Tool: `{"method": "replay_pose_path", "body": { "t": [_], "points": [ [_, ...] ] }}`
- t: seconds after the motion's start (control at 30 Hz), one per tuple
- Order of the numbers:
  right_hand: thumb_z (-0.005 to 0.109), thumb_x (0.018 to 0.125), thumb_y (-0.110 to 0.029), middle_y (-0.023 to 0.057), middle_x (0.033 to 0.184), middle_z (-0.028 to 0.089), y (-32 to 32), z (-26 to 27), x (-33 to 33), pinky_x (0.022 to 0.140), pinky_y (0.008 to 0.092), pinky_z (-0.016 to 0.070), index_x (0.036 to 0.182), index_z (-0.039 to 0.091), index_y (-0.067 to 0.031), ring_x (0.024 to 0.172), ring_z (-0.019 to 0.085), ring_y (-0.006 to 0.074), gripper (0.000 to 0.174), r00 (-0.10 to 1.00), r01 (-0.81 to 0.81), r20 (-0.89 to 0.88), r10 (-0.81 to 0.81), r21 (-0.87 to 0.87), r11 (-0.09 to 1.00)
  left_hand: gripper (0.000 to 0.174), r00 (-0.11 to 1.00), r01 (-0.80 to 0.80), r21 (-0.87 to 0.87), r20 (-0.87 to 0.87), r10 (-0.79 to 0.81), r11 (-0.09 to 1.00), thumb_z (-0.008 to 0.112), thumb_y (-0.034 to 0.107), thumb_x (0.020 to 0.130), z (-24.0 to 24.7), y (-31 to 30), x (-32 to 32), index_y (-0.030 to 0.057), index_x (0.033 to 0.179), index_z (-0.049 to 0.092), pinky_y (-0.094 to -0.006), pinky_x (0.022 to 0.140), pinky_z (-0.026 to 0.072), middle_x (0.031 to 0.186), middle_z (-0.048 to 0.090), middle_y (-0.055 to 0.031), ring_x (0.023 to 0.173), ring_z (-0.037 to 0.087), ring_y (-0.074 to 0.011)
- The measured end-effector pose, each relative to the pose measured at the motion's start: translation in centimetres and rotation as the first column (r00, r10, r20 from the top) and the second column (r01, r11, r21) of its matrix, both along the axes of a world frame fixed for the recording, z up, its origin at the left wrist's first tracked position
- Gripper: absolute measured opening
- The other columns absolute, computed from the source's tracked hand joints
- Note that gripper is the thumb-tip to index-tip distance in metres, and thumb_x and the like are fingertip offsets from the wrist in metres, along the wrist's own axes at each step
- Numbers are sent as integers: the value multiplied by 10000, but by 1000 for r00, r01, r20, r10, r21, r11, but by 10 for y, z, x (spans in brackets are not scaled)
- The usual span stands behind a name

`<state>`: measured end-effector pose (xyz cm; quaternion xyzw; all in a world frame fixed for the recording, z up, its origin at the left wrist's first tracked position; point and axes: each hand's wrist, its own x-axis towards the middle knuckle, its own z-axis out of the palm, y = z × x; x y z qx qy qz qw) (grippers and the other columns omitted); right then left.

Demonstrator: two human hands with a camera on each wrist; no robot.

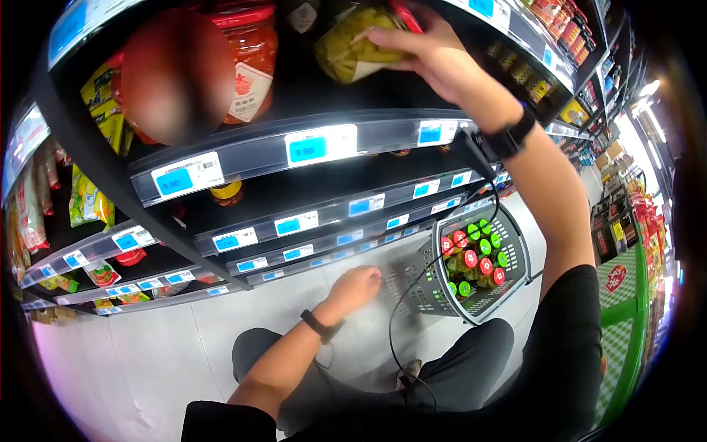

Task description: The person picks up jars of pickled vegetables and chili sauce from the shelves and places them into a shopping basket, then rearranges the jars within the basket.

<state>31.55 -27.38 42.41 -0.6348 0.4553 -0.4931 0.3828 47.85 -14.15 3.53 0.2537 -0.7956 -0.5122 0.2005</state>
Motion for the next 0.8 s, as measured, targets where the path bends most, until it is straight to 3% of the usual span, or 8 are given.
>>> {"method": "replay_pose_path", "body": {
  "t": [0.07,0.1,0.27,0.37,0.4,0.47,0.6,0.8],
  "points": [
    [844,813,-204,163,1170,650,32,-25,-9,902,408,602,1333,501,22,1096,689,281,663,980,195,15,-198,-284,939,239,1000,10,18,27,-11,1000,605,214,926,3,0,-1,39,1069,681,-453,855,532,1073,707,-168,1002,671,-371],
    [646,982,-181,92,1260,658,53,-27,-6,983,419,549,1399,510,-35,1141,656,207,462,977,211,95,-193,-230,950,241,999,16,26,41,-17,1000,603,214,926,5,-1,-3,38,1071,681,-453,857,532,1076,707,-169,1006,671,-371],
    [724,915,-308,123,1393,591,141,-43,-65,1099,455,473,1484,418,-24,1291,582,263,706,964,113,252,-80,-121,986,233,996,19,2,86,-19,1000,608,202,930,-11,2,-13,33,1074,677,-439,850,539,1062,708,-170,971,680,-364],
    [906,705,-356,135,1383,583,192,-44,-100,1099,408,459,1514,370,-18,1281,580,245,1027,989,118,-71,-132,-174,978,202,998,43,16,46,-44,999,630,154,923,-20,3,-20,27,1074,673,-413,811,555,1049,709,-162,937,691,-338],
    [904,676,-115,38,1248,613,211,-44,-114,1040,320,468,1358,533,-45,1176,599,160,780,985,125,-105,-135,-98,987,193,999,34,21,24,-34,999,641,131,917,-18,3,-22,23,1075,671,-400,790,561,1037,710,-158,926,695,-323],
    [923,644,-152,26,1201,622,242,-73,-140,1030,318,464,1321,541,-46,1158,584,143,784,878,359,-306,-369,-92,929,172,999,28,1,36,-28,1000,659,101,910,-19,4,-28,9,1055,674,-364,746,568,1006,720,-151,875,709,-291],
    [947,600,-165,117,1257,623,289,-172,-212,1042,344,466,1310,526,-55,1170,604,225,833,598,517,-673,-435,-90,851,169,996,64,33,67,-66,997,662,82,905,-19,7,-39,9,1057,680,-341,701,561,1017,730,-145,852,719,-260],
    [943,616,-273,207,1210,588,329,-341,-285,1003,419,489,1304,494,-30,1141,597,371,857,628,428,-751,-206,112,897,165,984,101,25,145,-104,995,650,109,946,-23,18,-54,9,1073,683,-313,680,550,1007,729,-122,844,703,-210]
  ]
}}
